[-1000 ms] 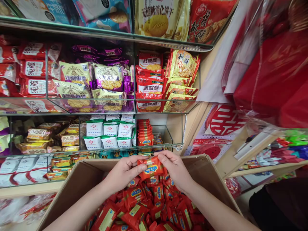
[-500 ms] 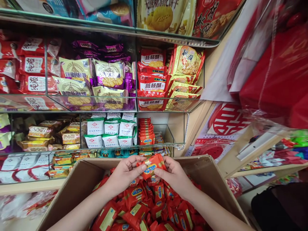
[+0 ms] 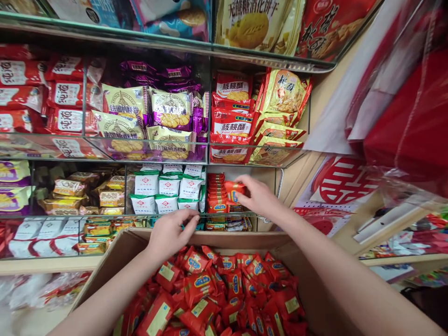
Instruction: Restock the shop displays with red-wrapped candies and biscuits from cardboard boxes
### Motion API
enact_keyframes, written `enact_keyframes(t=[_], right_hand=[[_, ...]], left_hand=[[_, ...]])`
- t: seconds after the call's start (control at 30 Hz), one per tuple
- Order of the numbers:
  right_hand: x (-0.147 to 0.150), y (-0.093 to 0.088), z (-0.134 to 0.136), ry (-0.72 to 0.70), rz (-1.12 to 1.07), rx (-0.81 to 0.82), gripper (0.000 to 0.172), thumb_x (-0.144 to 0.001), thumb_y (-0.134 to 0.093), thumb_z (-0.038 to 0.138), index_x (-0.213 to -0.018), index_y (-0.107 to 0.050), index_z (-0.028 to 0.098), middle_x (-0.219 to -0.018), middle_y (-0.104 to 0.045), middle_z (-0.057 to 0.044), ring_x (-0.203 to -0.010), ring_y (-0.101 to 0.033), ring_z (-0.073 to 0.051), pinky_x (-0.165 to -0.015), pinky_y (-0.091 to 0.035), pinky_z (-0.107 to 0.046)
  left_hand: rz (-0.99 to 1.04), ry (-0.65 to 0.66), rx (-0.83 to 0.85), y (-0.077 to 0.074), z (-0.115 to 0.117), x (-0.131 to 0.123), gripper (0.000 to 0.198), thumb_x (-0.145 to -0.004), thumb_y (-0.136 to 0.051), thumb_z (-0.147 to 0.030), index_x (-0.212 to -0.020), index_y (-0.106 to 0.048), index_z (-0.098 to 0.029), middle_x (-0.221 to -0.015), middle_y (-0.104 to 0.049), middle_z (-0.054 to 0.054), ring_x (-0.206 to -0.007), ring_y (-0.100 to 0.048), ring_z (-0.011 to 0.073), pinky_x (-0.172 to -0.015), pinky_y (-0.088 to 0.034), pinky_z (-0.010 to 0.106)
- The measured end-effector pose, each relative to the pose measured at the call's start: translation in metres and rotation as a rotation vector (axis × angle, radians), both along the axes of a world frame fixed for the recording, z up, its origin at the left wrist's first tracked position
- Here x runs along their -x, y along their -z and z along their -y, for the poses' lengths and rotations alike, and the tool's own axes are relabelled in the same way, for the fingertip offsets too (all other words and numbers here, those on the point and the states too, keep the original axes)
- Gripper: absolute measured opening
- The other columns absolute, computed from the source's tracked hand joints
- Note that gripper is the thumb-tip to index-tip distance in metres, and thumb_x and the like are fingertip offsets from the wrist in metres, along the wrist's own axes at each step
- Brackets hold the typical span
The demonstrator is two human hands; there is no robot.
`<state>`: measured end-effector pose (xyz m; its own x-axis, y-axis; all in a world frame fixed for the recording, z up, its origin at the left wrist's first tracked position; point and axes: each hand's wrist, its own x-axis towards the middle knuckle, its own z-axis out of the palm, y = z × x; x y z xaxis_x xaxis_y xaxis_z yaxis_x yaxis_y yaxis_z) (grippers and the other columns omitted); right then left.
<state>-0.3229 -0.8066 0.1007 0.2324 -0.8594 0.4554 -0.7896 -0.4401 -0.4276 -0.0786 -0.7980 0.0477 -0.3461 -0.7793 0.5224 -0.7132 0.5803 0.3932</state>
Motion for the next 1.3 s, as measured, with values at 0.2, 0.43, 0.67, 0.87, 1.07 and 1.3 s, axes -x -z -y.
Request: enact_keyframes(t=[0.2,0.43,0.67,0.87,1.07,1.3], right_hand=[[-0.033,0.013,0.048,-0.173,-0.435,-0.256,0.030,-0.062,-0.064,0.018,-0.091,-0.054,0.020,-0.082,-0.062,-0.004,-0.073,-0.055,-0.019,-0.059,-0.036,-0.026],[-0.045,0.029,0.052,-0.067,-0.396,-0.130,0.032,-0.057,-0.074,0.030,-0.081,-0.058,0.015,-0.088,-0.058,-0.009,-0.083,-0.052,-0.023,-0.065,-0.037,-0.029],[-0.042,0.048,0.064,-0.008,-0.294,-0.158,0.033,-0.051,-0.077,0.032,-0.070,-0.055,0.016,-0.073,-0.052,-0.002,-0.064,-0.047,-0.015,-0.056,-0.033,-0.025],[-0.041,0.057,0.064,0.003,-0.244,-0.121,0.034,-0.052,-0.076,0.035,-0.073,-0.055,0.018,-0.072,-0.053,0.000,-0.066,-0.047,-0.014,-0.059,-0.033,-0.025],[-0.040,0.057,0.061,0.029,-0.164,-0.068,0.035,-0.054,-0.073,0.046,-0.069,-0.058,0.018,-0.073,-0.057,-0.003,-0.073,-0.049,-0.017,-0.066,-0.036,-0.027],[-0.041,0.055,0.059,0.011,-0.150,0.065,0.039,-0.059,-0.065,0.056,-0.067,-0.063,0.018,-0.078,-0.059,-0.005,-0.080,-0.049,-0.019,-0.078,-0.037,-0.031]], left_hand=[[0.157,-0.019,0.045,0.007,-0.003,0.002,0.024,-0.083,-0.041,-0.033,-0.088,-0.062,-0.023,-0.081,-0.069,0.002,-0.076,-0.064,0.0183,-0.067,-0.046,0.028],[0.197,-0.027,0.108,0.008,-0.004,0.001,0.024,-0.084,-0.040,-0.031,-0.086,-0.061,-0.022,-0.077,-0.068,0.002,-0.073,-0.063,0.0184,-0.064,-0.046,0.028],[0.214,-0.034,0.161,0.010,-0.003,0.003,0.023,-0.084,-0.040,-0.030,-0.085,-0.061,-0.021,-0.073,-0.067,0.002,-0.070,-0.062,0.0169,-0.062,-0.044,0.026],[0.224,-0.027,0.184,0.011,-0.005,0.003,0.022,-0.084,-0.040,-0.029,-0.085,-0.061,-0.021,-0.073,-0.067,0.001,-0.069,-0.062,0.0164,-0.061,-0.044,0.026],[0.227,-0.017,0.210,0.014,-0.004,0.000,0.021,-0.084,-0.041,-0.029,-0.084,-0.061,-0.021,-0.074,-0.068,0.002,-0.068,-0.062,0.0164,-0.061,-0.044,0.026],[0.220,0.001,0.224,0.012,-0.003,-0.002,0.022,-0.083,-0.042,-0.031,-0.085,-0.061,-0.021,-0.076,-0.069,0.002,-0.070,-0.064,0.0169,-0.063,-0.046,0.025]])
